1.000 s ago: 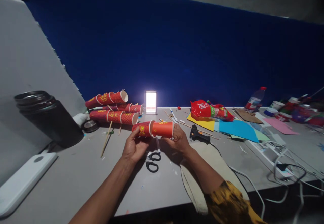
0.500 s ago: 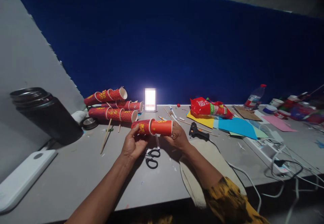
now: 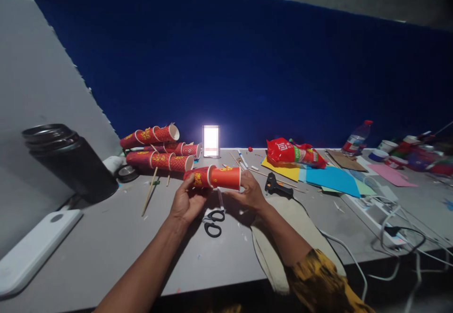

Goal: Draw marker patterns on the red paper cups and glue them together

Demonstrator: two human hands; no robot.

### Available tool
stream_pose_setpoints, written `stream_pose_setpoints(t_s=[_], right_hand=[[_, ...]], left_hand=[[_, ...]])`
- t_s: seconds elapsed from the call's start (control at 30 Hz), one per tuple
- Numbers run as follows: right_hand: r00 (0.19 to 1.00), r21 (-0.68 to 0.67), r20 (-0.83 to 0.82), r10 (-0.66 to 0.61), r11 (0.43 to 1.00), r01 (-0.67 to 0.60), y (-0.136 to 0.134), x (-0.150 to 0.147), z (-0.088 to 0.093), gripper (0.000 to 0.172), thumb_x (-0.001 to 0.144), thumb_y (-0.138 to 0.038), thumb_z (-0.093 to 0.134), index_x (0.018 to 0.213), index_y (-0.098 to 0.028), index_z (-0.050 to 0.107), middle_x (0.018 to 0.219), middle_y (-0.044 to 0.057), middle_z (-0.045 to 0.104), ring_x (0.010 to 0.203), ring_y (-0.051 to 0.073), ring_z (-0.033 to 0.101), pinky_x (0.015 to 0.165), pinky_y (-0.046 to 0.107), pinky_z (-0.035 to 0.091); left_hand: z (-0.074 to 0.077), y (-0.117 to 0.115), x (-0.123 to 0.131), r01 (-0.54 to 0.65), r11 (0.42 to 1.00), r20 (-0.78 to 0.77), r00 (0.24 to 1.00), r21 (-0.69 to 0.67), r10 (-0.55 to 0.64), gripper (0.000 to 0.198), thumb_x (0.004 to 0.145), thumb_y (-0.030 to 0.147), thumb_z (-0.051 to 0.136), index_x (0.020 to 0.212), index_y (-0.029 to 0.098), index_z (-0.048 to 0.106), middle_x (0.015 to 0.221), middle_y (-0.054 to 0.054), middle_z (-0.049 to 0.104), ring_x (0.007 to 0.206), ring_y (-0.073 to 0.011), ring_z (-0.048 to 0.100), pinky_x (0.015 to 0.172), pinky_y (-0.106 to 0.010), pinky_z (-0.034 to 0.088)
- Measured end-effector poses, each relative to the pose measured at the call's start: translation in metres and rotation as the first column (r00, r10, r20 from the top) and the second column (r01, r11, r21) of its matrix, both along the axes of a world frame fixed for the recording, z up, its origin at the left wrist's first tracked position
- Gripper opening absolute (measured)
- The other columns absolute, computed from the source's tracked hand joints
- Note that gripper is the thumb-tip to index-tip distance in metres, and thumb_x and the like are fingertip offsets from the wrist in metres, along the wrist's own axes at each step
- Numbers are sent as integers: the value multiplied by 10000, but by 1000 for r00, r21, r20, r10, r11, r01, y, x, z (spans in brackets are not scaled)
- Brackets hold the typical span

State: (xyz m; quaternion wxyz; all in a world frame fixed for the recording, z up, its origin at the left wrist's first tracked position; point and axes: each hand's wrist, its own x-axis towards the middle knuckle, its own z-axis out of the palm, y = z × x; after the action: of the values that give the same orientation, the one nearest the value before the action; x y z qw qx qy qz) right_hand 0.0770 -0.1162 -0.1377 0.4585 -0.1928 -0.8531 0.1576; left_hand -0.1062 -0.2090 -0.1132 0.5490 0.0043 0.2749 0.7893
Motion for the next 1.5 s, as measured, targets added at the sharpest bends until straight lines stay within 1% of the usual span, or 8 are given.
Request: stream_pose_setpoints(t_s=[0.27,0.4,0.53,0.7,0.83,0.97,1.13,1.5], right_hand=[[973,-134,-208,-101,988,74,3,14,14,265,959,-425,604,893,-222,761,927,74,778,904,255,672,885,428,495],[913,-344,-296,-280,923,171,10,20,17,350,969,-433,544,836,-199,768,857,73,756,861,244,666,803,375,498],[898,-466,-272,-345,864,190,15,20,15,355,927,-442,577,768,-183,761,760,43,724,769,220,644,725,329,476],[930,-503,-217,-295,851,153,10,19,17,311,890,-444,617,774,-183,741,690,4,668,648,177,571,622,295,444],[967,-425,-202,-157,904,58,4,14,18,235,815,-430,713,887,-209,747,822,23,701,658,173,540,616,302,450],[967,-384,-235,-95,923,-2,2,9,18,274,797,-407,728,628,-209,639,705,17,631,682,178,523,661,309,437],[863,-684,-411,-294,725,-79,15,17,16,370,752,-495,753,605,-201,582,576,-51,482,565,119,390,566,261,342],[821,-803,-490,-292,519,-295,22,19,21,496,636,-627,790,635,-212,519,545,-62,449,478,87,351,444,218,290]], left_hand=[[2,0,-3,-46,996,17,999,-73,48,201,917,131,584,1095,125,676,956,-122,734,829,-212,723,762,-378,643],[3,0,-3,-70,993,11,997,-93,71,156,916,140,592,1056,132,662,1008,-127,710,854,-216,714,758,-391,645],[4,0,-3,-79,992,18,997,-101,81,126,919,138,589,1025,138,658,1044,-124,694,884,-212,702,779,-402,645],[3,-1,-4,-106,989,36,993,-105,110,83,912,117,594,962,158,646,982,-89,691,868,-208,702,773,-415,645],[2,-1,-3,-57,996,3,998,-63,57,132,922,117,580,1022,136,664,1045,-124,711,930,-224,710,812,-414,642],[4,-1,-1,-69,996,10,998,-52,70,197,925,110,570,1094,136,668,1028,-117,731,906,-209,720,804,-380,648],[8,-1,-1,-115,992,-1,993,-53,115,237,923,97,574,1129,168,668,952,-81,747,843,-190,729,744,-330,651],[-6,6,-32,-104,967,-235,971,-234,48,314,784,-8,675,1066,129,682,872,-73,733,704,-169,712,674,-282,617]])
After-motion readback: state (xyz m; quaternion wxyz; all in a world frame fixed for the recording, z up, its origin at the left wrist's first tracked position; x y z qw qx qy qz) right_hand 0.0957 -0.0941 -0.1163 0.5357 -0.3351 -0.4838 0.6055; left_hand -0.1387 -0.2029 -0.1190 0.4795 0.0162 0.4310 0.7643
